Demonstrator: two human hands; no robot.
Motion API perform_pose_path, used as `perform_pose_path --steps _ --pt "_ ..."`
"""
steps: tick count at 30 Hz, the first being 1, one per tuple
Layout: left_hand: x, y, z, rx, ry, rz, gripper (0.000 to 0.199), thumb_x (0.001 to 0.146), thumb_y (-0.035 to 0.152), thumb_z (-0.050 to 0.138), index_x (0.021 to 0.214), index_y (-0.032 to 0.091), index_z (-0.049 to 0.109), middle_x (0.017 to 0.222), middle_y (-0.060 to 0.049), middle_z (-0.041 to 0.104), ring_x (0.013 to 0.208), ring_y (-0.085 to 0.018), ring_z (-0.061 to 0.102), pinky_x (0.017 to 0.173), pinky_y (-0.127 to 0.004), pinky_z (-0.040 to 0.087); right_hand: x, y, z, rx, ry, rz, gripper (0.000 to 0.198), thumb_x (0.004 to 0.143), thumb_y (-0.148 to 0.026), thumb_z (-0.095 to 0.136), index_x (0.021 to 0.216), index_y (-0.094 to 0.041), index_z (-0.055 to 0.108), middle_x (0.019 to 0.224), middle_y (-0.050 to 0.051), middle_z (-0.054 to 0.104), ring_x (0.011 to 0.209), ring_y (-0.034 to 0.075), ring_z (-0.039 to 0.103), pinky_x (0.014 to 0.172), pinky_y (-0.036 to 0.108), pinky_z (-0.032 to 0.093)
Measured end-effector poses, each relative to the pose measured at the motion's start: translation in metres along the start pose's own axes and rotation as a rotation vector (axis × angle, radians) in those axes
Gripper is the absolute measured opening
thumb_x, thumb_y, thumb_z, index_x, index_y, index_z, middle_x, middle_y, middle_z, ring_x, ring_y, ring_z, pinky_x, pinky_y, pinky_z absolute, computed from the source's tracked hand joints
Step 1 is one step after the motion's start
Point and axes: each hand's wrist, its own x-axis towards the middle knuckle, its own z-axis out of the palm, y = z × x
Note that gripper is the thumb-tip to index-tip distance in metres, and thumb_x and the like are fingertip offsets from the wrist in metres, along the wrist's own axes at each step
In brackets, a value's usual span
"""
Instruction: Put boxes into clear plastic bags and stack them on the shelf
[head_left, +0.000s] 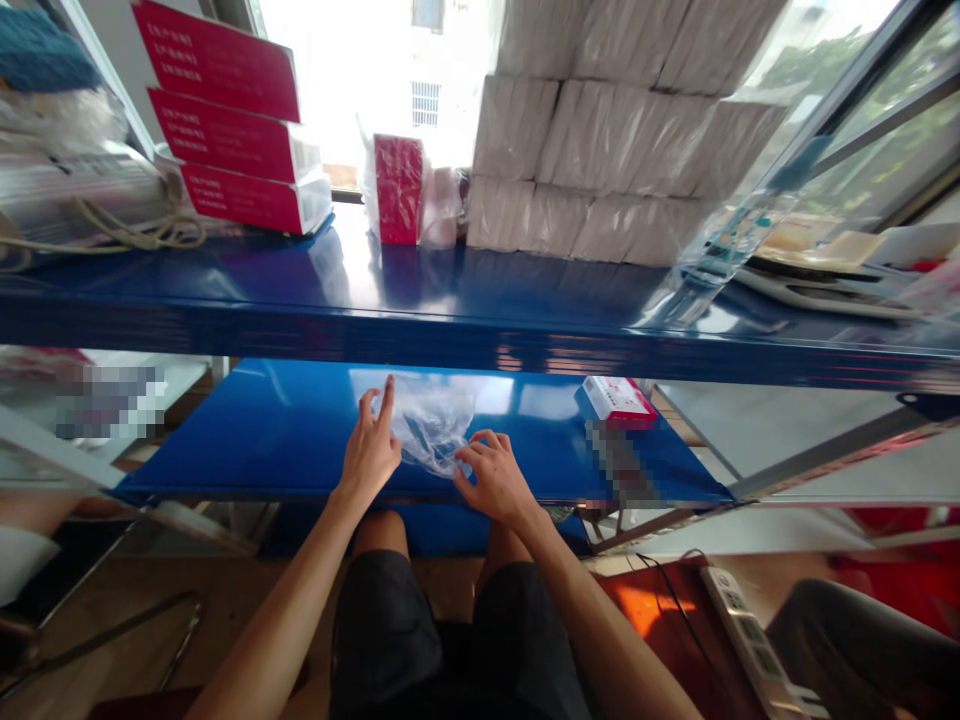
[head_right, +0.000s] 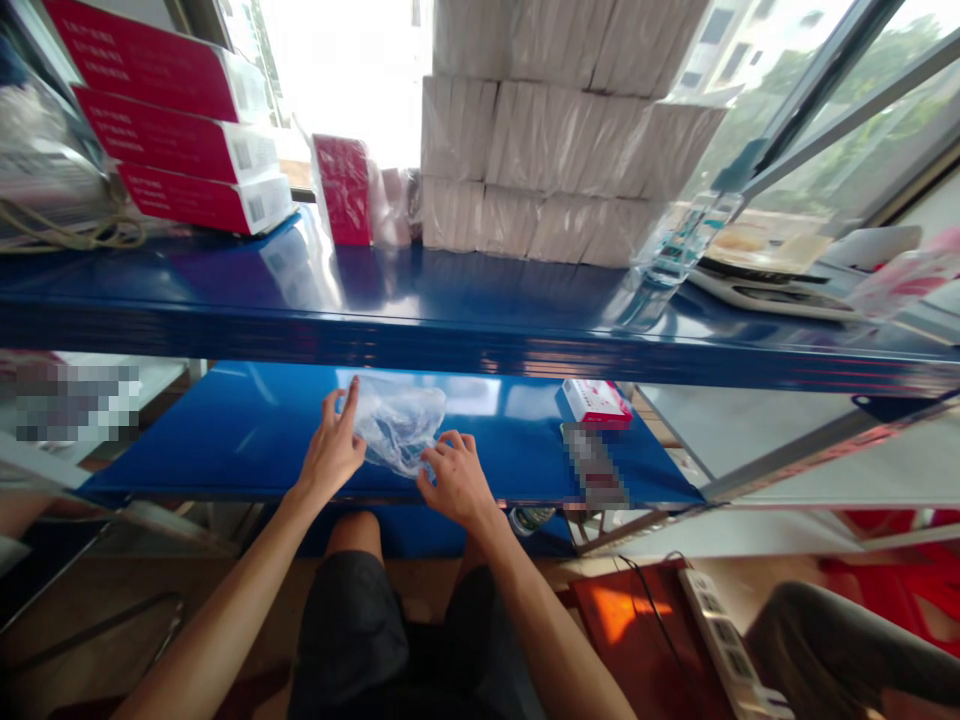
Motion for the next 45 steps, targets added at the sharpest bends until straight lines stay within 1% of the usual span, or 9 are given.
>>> perform_pose_path --steps 4,9,14,20,24,28,32,40,45 --pt "0.000 0.020 -0.004 -0.161 -0.109 0.118 0.108 0.080 0.005 0.058 0.168 0.034 0.003 0.153 -0.015 0.042 0.110 -0.026 0.068 0.083 -0.032 0.058 0.025 -0.013 -0.015 0.010 -0.022 -0.174 0.034 0.091 -0.013 0.058 0.123 -0.017 0.069 0.128 0.014 0.068 0.126 0.030 0.053 0.106 0.046 0.044" --pt "0.005 0.027 -0.003 -0.296 -0.071 0.175 0.093 0.085 0.011 0.056 0.167 0.026 0.015 0.124 -0.011 0.059 0.112 -0.025 0.065 0.096 -0.036 0.055 0.043 0.007 0.001 -0.139 -0.106 -0.004 0.017 0.090 -0.031 0.069 0.099 -0.019 0.078 0.167 0.012 0.034 0.150 0.046 0.028 0.117 0.066 0.031" --pt "0.009 0.023 -0.005 -0.133 0.073 0.076 0.077 0.095 0.027 0.058 0.164 0.019 0.026 0.110 -0.012 0.060 0.100 -0.029 0.065 0.089 -0.040 0.056 0.046 0.033 0.003 -0.183 -0.146 0.171 0.030 0.091 -0.007 0.051 0.110 -0.015 0.073 0.168 0.014 0.030 0.118 0.029 0.064 0.093 0.042 0.057" --pt "0.009 0.014 -0.005 0.057 -0.010 -0.019 0.086 0.084 0.005 0.059 0.163 0.025 0.034 0.133 -0.021 0.055 0.108 -0.035 0.064 0.088 -0.045 0.055 0.042 0.039 -0.030 -0.278 -0.188 0.229 0.062 0.083 -0.002 0.050 0.143 -0.017 0.058 0.159 0.016 0.045 0.120 0.031 0.059 0.093 0.042 0.054" --pt "0.012 0.008 0.001 -0.324 -0.125 -0.107 0.075 0.089 0.010 0.050 0.161 0.023 0.038 0.147 -0.019 0.056 0.117 -0.033 0.065 0.088 -0.039 0.056 0.035 0.038 -0.050 -0.290 -0.372 0.182 0.056 0.079 -0.008 0.057 0.133 -0.017 0.067 0.150 0.015 0.055 0.128 0.040 0.053 0.101 0.052 0.049" --pt "0.017 0.017 0.011 -0.820 -0.137 -0.357 0.059 0.092 0.032 0.053 0.150 0.022 0.053 0.107 -0.009 0.077 0.099 -0.027 0.072 0.080 -0.035 0.057 0.031 0.038 -0.050 -0.177 -0.290 0.152 0.070 0.080 -0.004 0.051 0.149 -0.014 0.054 0.165 0.017 0.037 0.135 0.033 0.052 0.107 0.045 0.047" --pt "0.024 0.029 0.017 -1.071 -0.140 -0.471 0.063 0.079 0.050 0.072 0.132 0.017 0.069 0.107 -0.010 0.077 0.096 -0.028 0.073 0.076 -0.033 0.057 0.034 0.043 -0.039 -0.126 -0.235 0.163 0.073 0.079 0.002 0.046 0.150 -0.010 0.052 0.163 0.015 0.042 0.133 0.027 0.057 0.108 0.036 0.047" --pt "0.021 0.004 0.033 -0.399 -0.092 -0.019 0.097 0.071 0.017 0.070 0.162 0.019 0.036 0.143 -0.018 0.056 0.116 -0.030 0.066 0.099 -0.040 0.054 0.040 0.048 -0.036 -0.262 -0.352 0.218 0.030 0.098 -0.021 0.050 0.102 -0.011 0.078 0.103 0.017 0.077 0.102 0.031 0.066 0.099 0.042 0.047" --pt "0.012 -0.007 0.032 -0.114 -0.273 0.036 0.089 0.073 0.026 0.079 0.155 0.019 0.045 0.160 -0.026 0.039 0.126 -0.043 0.061 0.092 -0.046 0.057 0.035 0.050 -0.042 -0.343 -0.340 0.208 0.027 0.085 -0.033 0.073 0.105 -0.014 0.076 0.119 0.021 0.070 0.127 0.045 0.050 0.101 0.058 0.042"
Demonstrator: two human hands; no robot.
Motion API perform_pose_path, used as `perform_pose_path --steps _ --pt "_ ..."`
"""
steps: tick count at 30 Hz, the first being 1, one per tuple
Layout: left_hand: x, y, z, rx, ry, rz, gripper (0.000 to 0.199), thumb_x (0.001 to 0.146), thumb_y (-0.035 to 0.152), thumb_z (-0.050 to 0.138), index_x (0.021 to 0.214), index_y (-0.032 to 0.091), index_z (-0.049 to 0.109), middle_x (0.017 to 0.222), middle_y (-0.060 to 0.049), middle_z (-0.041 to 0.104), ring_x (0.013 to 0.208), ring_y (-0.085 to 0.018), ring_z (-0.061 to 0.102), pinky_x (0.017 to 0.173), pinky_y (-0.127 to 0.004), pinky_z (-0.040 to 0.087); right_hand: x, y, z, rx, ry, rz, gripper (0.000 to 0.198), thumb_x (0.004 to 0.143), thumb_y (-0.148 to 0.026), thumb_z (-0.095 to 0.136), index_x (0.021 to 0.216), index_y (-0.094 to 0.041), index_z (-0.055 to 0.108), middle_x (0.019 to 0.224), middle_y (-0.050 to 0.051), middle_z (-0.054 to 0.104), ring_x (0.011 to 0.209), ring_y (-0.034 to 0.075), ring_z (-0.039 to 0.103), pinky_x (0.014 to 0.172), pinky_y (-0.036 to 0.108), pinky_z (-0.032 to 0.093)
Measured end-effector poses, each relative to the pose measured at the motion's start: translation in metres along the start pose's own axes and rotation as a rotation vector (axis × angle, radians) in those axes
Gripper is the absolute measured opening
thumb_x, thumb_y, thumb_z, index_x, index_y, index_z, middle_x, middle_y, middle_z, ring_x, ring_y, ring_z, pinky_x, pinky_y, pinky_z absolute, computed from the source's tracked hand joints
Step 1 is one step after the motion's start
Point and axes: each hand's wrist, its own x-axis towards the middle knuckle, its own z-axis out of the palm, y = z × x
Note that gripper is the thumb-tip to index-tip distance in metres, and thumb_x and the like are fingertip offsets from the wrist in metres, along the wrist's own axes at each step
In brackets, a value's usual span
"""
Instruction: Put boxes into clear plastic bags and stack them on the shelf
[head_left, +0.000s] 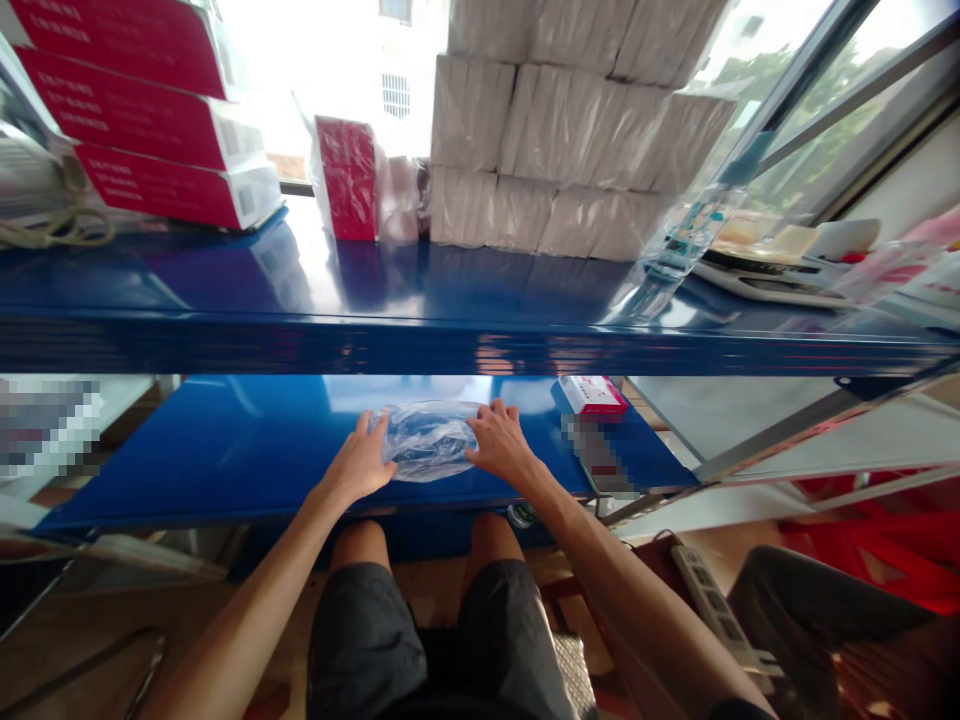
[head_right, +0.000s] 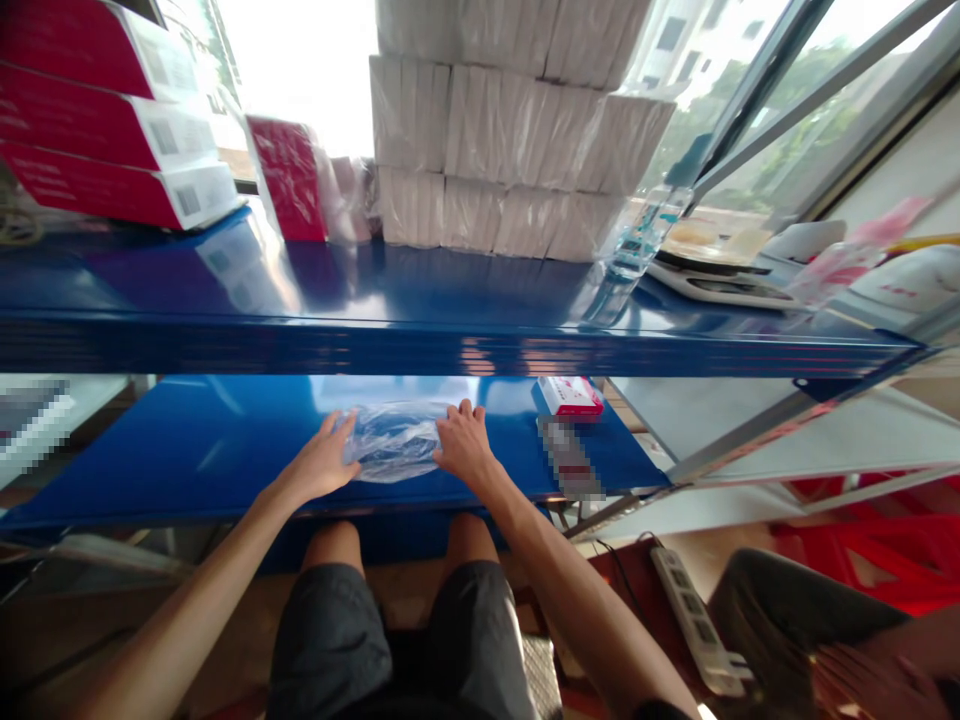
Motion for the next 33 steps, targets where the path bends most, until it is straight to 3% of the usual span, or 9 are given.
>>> perform_pose_path --steps 3,5,8,11,17,23,28,31,33 --pt "-0.004 0.018 -0.017 0.101 0.171 0.110 0.057 0.083 0.028 0.075 0.138 0.024 0.063 0.160 -0.018 0.043 0.143 -0.046 0.044 0.109 -0.058 0.046 -0.003 -0.004 -0.003 0.098 0.191 -0.192 0.030 0.092 -0.023 0.065 0.121 -0.019 0.072 0.136 0.016 0.064 0.143 0.041 0.037 0.113 0.062 0.031" --pt "-0.006 0.035 -0.027 0.106 0.285 0.241 0.037 0.091 0.021 0.066 0.128 0.025 0.069 0.153 -0.013 0.051 0.144 -0.039 0.043 0.116 -0.057 0.041 0.000 -0.010 -0.003 0.170 0.239 -0.323 0.037 0.095 -0.013 0.055 0.129 -0.020 0.068 0.135 0.014 0.065 0.135 0.033 0.048 0.112 0.052 0.038" --pt "-0.006 0.054 -0.025 0.095 0.106 0.373 0.029 0.097 0.011 0.052 0.115 0.022 0.073 0.120 -0.012 0.069 0.119 -0.030 0.062 0.105 -0.046 0.052 0.014 -0.017 0.002 0.212 0.058 -0.444 0.041 0.092 -0.003 0.048 0.122 -0.018 0.071 0.116 0.011 0.072 0.108 0.023 0.065 0.096 0.036 0.049" --pt "-0.003 0.054 -0.006 0.156 -0.110 0.312 0.028 0.096 0.007 0.050 0.106 0.017 0.075 0.098 -0.013 0.072 0.100 -0.030 0.067 0.087 -0.042 0.057 0.035 -0.017 0.012 0.140 -0.123 -0.482 0.042 0.087 0.000 0.049 0.116 -0.017 0.074 0.109 0.011 0.076 0.101 0.022 0.069 0.090 0.032 0.050" --pt "0.013 0.027 0.010 0.267 -0.072 0.202 0.023 0.100 0.025 0.055 0.100 0.015 0.076 0.114 -0.018 0.072 0.114 -0.035 0.064 0.092 -0.047 0.055 0.054 -0.010 0.027 -0.020 -0.244 -0.402 0.043 0.092 -0.007 0.051 0.129 -0.019 0.070 0.096 0.013 0.079 0.086 0.025 0.075 0.079 0.032 0.050" --pt "0.023 0.008 0.011 0.192 -0.082 0.197 0.022 0.097 0.031 0.063 0.083 0.018 0.073 0.118 -0.016 0.072 0.115 -0.032 0.064 0.100 -0.047 0.053 0.053 -0.012 0.019 0.147 -0.365 -0.458 0.031 0.087 -0.019 0.067 0.115 -0.021 0.079 0.088 0.008 0.080 0.083 0.023 0.073 0.072 0.028 0.050" --pt "0.022 0.004 0.014 0.077 -0.121 0.247 0.033 0.086 0.041 0.077 0.112 0.022 0.070 0.121 -0.012 0.069 0.111 -0.030 0.066 0.096 -0.043 0.054 0.053 -0.017 0.009 0.119 -0.318 -0.548 0.018 0.087 -0.019 0.069 0.101 -0.020 0.081 0.103 0.009 0.078 0.095 0.023 0.072 0.083 0.028 0.052" --pt "0.021 0.002 0.011 0.099 -0.157 0.240 0.061 0.081 0.045 0.082 0.136 0.024 0.063 0.137 -0.015 0.063 0.119 -0.034 0.065 0.098 -0.044 0.053 0.053 -0.016 0.012 -0.011 -0.155 -0.481 0.048 0.081 -0.030 0.082 0.126 -0.016 0.071 0.120 0.017 0.073 0.108 0.031 0.070 0.089 0.036 0.054" --pt "0.021 0.000 0.008 0.108 -0.187 0.256 0.068 0.078 0.046 0.084 0.140 0.027 0.063 0.139 -0.015 0.062 0.119 -0.035 0.066 0.098 -0.043 0.053 0.055 -0.013 0.015 -0.057 -0.200 -0.395 0.068 0.072 -0.036 0.091 0.132 -0.015 0.067 0.115 0.018 0.073 0.105 0.033 0.070 0.086 0.037 0.057"
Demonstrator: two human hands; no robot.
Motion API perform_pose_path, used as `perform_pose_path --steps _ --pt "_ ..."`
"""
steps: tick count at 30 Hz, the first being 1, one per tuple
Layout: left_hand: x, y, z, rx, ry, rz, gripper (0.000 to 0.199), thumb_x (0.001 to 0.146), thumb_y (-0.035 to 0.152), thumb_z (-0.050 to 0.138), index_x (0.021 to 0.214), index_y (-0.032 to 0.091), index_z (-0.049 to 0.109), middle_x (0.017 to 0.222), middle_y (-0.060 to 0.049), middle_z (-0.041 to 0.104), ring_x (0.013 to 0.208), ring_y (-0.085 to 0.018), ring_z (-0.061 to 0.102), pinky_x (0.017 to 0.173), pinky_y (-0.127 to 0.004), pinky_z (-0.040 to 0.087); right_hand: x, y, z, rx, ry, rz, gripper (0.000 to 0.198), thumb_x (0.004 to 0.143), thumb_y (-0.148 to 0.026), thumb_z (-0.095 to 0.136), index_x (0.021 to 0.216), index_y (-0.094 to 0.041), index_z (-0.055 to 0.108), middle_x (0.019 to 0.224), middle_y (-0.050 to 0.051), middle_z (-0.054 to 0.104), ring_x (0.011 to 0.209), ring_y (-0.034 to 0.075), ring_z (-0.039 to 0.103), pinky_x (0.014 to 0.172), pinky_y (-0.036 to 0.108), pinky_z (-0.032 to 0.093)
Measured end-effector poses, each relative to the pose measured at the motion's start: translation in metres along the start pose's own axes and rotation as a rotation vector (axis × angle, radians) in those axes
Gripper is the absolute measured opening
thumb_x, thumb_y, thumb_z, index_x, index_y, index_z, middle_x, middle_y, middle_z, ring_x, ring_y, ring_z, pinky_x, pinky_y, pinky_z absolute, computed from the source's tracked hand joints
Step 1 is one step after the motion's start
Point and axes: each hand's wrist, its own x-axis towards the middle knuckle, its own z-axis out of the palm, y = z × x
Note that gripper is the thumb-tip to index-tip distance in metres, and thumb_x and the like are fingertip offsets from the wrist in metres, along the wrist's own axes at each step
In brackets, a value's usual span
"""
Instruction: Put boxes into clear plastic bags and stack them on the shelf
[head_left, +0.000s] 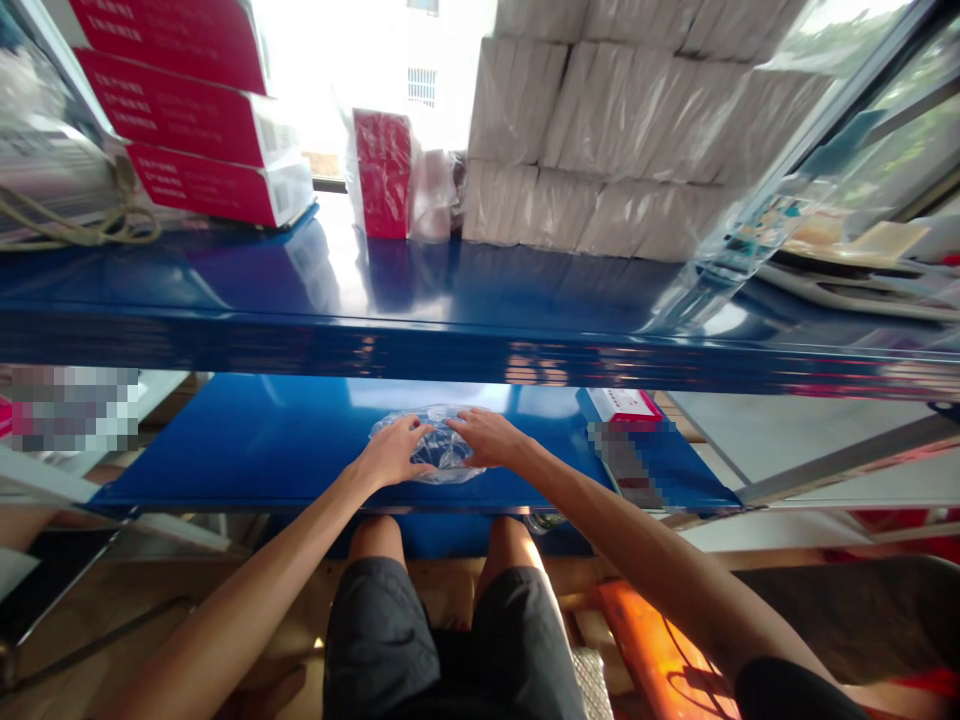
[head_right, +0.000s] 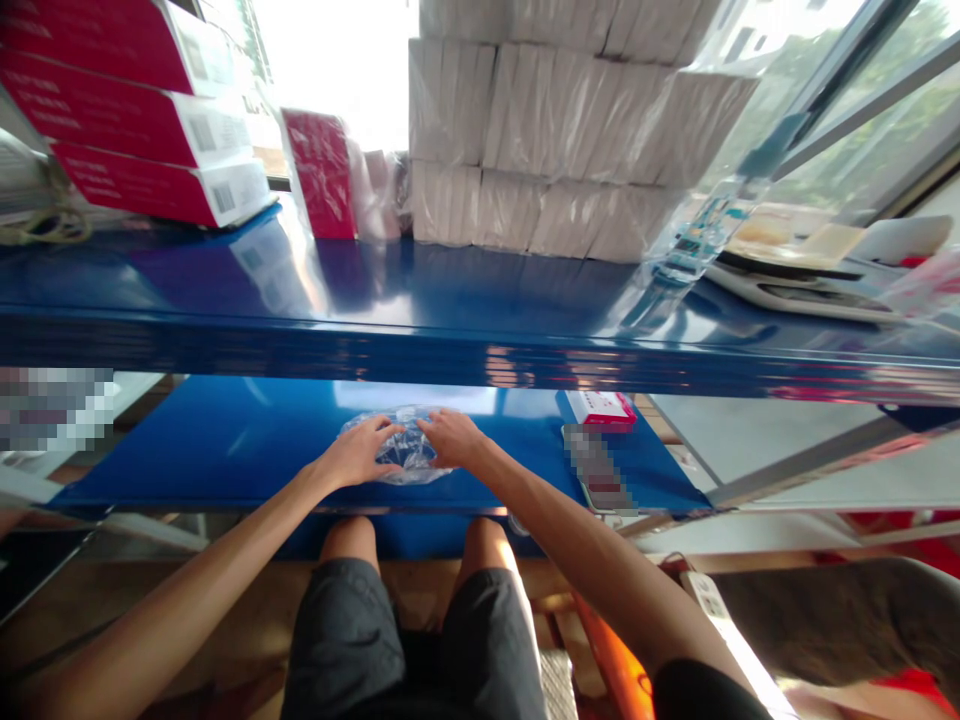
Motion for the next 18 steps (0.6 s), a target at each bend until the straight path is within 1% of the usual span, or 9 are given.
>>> perform_pose_path --steps 1,4,7,9,12,13,15,17,18 --pt "0.000 -0.001 -0.002 0.002 -0.012 0.011 0.070 0.076 0.047 0.085 0.140 0.028 0.063 0.138 -0.014 0.062 0.118 -0.035 0.066 0.097 -0.042 0.053 0.001 0.003 0.001 0.007 -0.050 0.041 0.071 0.069 -0.039 0.094 0.130 -0.015 0.067 0.111 0.017 0.074 0.102 0.033 0.071 0.084 0.037 0.058" --pt "-0.001 -0.002 -0.008 0.020 -0.035 0.042 0.074 0.071 0.049 0.087 0.139 0.029 0.066 0.134 -0.012 0.065 0.116 -0.035 0.067 0.096 -0.040 0.054 0.004 0.009 0.001 0.012 -0.176 0.098 0.066 0.063 -0.045 0.097 0.117 -0.016 0.072 0.103 0.015 0.076 0.096 0.031 0.073 0.079 0.034 0.059" --pt "0.001 -0.003 -0.010 0.043 -0.032 0.069 0.073 0.071 0.052 0.086 0.137 0.027 0.067 0.132 -0.014 0.066 0.113 -0.035 0.068 0.095 -0.042 0.055 0.004 0.012 -0.001 -0.022 -0.190 0.091 0.063 0.062 -0.043 0.097 0.113 -0.015 0.073 0.106 0.016 0.075 0.099 0.031 0.073 0.079 0.033 0.059" --pt "0.002 -0.005 -0.010 0.051 -0.002 0.108 0.067 0.075 0.054 0.082 0.134 0.025 0.069 0.132 -0.015 0.066 0.115 -0.036 0.067 0.098 -0.045 0.054 0.003 0.014 -0.004 -0.038 -0.199 0.076 0.061 0.062 -0.041 0.098 0.111 -0.014 0.073 0.105 0.016 0.075 0.099 0.032 0.073 0.079 0.032 0.058" --pt "0.000 -0.008 -0.006 0.063 0.077 0.217 0.051 0.088 0.053 0.070 0.128 0.021 0.072 0.136 -0.017 0.066 0.128 -0.037 0.060 0.110 -0.049 0.047 0.000 0.019 -0.010 -0.035 -0.205 0.013 0.057 0.063 -0.045 0.098 0.105 -0.014 0.075 0.102 0.016 0.075 0.097 0.031 0.073 0.079 0.033 0.057" --pt "-0.002 -0.008 -0.005 0.072 0.105 0.258 0.045 0.093 0.048 0.065 0.127 0.020 0.072 0.138 -0.017 0.065 0.133 -0.036 0.057 0.113 -0.050 0.044 -0.001 0.020 -0.012 -0.024 -0.174 -0.014 0.055 0.067 -0.048 0.095 0.104 -0.013 0.075 0.102 0.016 0.075 0.095 0.031 0.073 0.079 0.033 0.056" --pt "-0.005 -0.006 -0.003 0.104 0.145 0.326 0.037 0.099 0.038 0.055 0.126 0.019 0.072 0.142 -0.017 0.064 0.140 -0.035 0.052 0.116 -0.051 0.041 -0.004 0.020 -0.014 0.002 -0.040 -0.061 0.046 0.082 -0.051 0.085 0.106 -0.013 0.074 0.104 0.016 0.074 0.096 0.029 0.072 0.080 0.033 0.055" --pt "-0.008 -0.003 -0.002 0.145 0.167 0.347 0.038 0.101 0.033 0.050 0.128 0.017 0.071 0.143 -0.017 0.063 0.143 -0.035 0.049 0.117 -0.051 0.039 -0.008 0.015 -0.011 0.028 0.133 -0.105 0.035 0.096 -0.045 0.070 0.111 -0.014 0.073 0.108 0.015 0.073 0.100 0.027 0.070 0.086 0.035 0.054" --pt "-0.009 -0.001 -0.002 0.160 0.177 0.336 0.039 0.101 0.033 0.050 0.130 0.017 0.070 0.144 -0.018 0.062 0.145 -0.035 0.047 0.117 -0.052 0.038 -0.009 0.011 -0.007 0.042 0.209 -0.131 0.031 0.100 -0.042 0.065 0.113 -0.014 0.073 0.110 0.015 0.073 0.104 0.027 0.069 0.091 0.037 0.052"
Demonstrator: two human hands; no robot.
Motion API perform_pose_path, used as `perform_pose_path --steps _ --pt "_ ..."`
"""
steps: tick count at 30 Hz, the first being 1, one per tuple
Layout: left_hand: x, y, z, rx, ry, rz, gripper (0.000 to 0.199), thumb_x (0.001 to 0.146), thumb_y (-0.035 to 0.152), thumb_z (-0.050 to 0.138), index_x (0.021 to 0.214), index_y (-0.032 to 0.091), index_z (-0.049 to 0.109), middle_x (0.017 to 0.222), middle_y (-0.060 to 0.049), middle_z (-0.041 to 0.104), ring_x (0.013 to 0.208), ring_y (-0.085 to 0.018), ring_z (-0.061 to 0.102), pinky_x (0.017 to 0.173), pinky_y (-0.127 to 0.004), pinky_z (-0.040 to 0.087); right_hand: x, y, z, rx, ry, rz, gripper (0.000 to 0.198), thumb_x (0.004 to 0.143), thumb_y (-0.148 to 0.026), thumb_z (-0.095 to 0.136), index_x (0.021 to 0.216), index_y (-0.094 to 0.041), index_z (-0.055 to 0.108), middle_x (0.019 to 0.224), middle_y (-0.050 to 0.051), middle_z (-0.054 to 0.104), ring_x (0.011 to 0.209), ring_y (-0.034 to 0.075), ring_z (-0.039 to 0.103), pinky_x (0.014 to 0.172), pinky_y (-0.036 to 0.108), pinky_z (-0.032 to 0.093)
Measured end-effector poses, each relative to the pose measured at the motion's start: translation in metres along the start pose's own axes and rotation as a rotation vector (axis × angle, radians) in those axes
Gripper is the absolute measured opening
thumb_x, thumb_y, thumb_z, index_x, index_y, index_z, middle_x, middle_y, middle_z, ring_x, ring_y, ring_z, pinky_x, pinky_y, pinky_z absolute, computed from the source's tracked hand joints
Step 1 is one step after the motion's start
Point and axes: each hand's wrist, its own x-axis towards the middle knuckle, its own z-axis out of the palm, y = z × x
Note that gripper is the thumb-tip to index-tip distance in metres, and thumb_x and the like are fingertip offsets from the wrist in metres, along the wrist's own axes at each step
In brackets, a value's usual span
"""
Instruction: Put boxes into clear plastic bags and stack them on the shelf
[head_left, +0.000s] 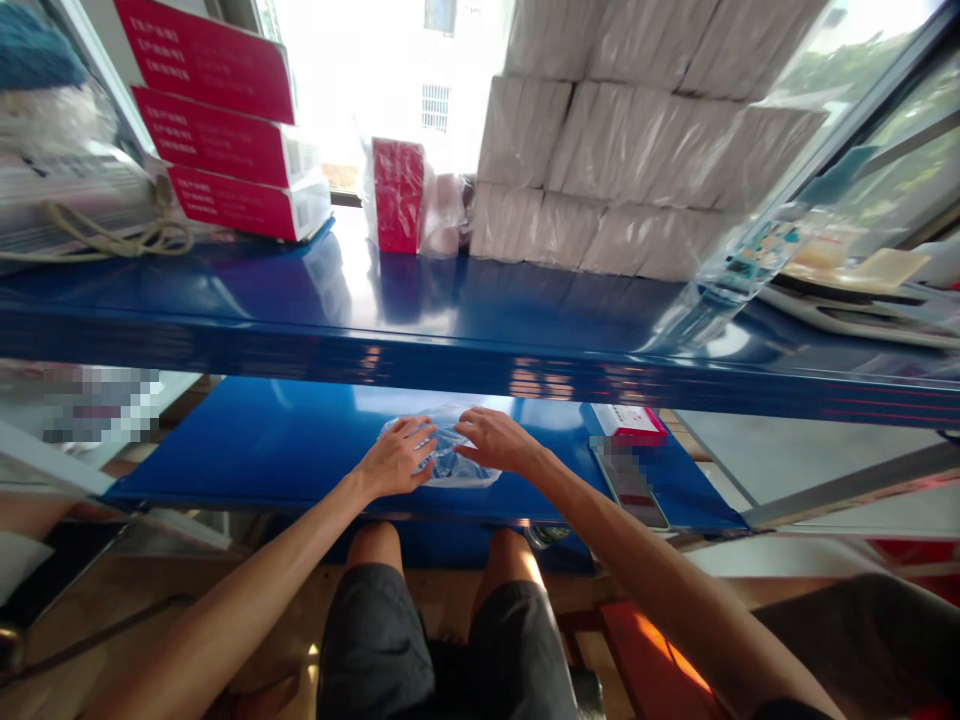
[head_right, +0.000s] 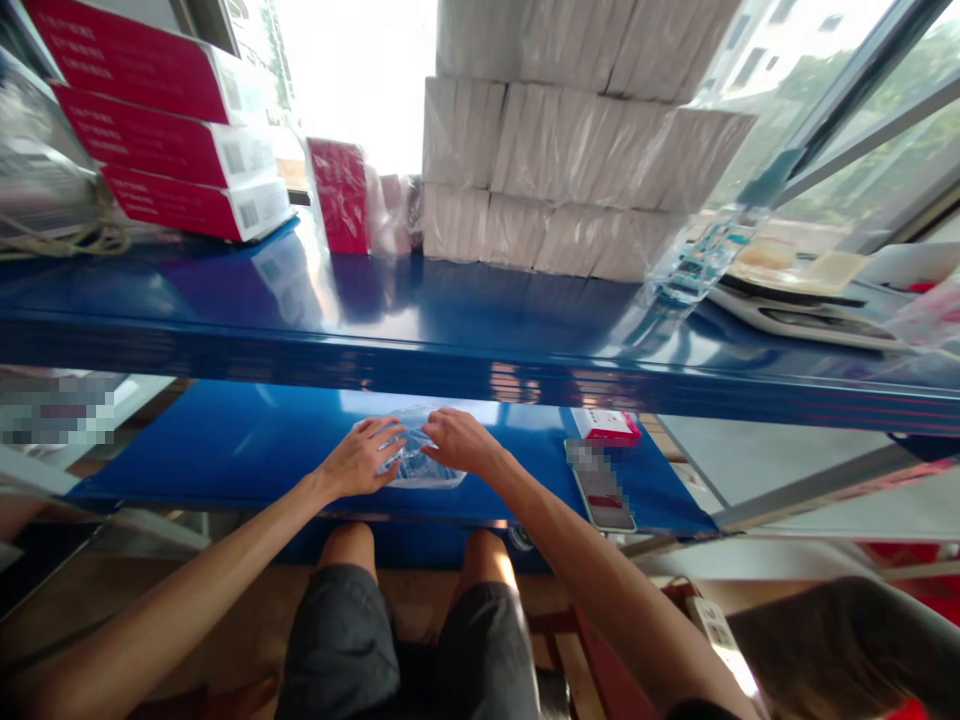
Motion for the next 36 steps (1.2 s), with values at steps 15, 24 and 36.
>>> perform_pose_path --steps 15,24,36 --pt "0.015 0.026 -0.003 -0.077 0.244 -0.023 0.034 0.099 0.022 0.051 0.129 0.019 0.067 0.141 -0.014 0.062 0.145 -0.032 0.045 0.117 -0.051 0.042 -0.041 -0.018 0.057 0.185 0.731 0.291 0.029 0.102 -0.022 0.053 0.128 -0.023 0.065 0.138 0.013 0.065 0.134 0.031 0.055 0.113 0.052 0.045" --pt "0.011 0.061 0.036 -0.062 0.339 -0.305 0.033 0.097 0.019 0.054 0.127 0.022 0.068 0.129 -0.014 0.068 0.132 -0.037 0.055 0.105 -0.058 0.051 -0.049 -0.003 0.100 0.877 0.803 0.769 0.062 0.097 -0.053 0.054 0.150 -0.020 0.049 0.144 0.017 0.061 0.128 0.032 0.062 0.106 0.050 0.051" --pt "0.116 0.136 0.024 -0.580 0.430 -0.140 0.037 0.098 0.007 0.041 0.119 0.021 0.067 0.116 -0.010 0.069 0.114 -0.025 0.066 0.102 -0.044 0.056 -0.086 0.018 0.073 0.881 1.072 0.948 0.031 0.094 -0.043 0.052 0.102 -0.020 0.071 0.100 0.008 0.077 0.092 0.025 0.071 0.087 0.036 0.055"
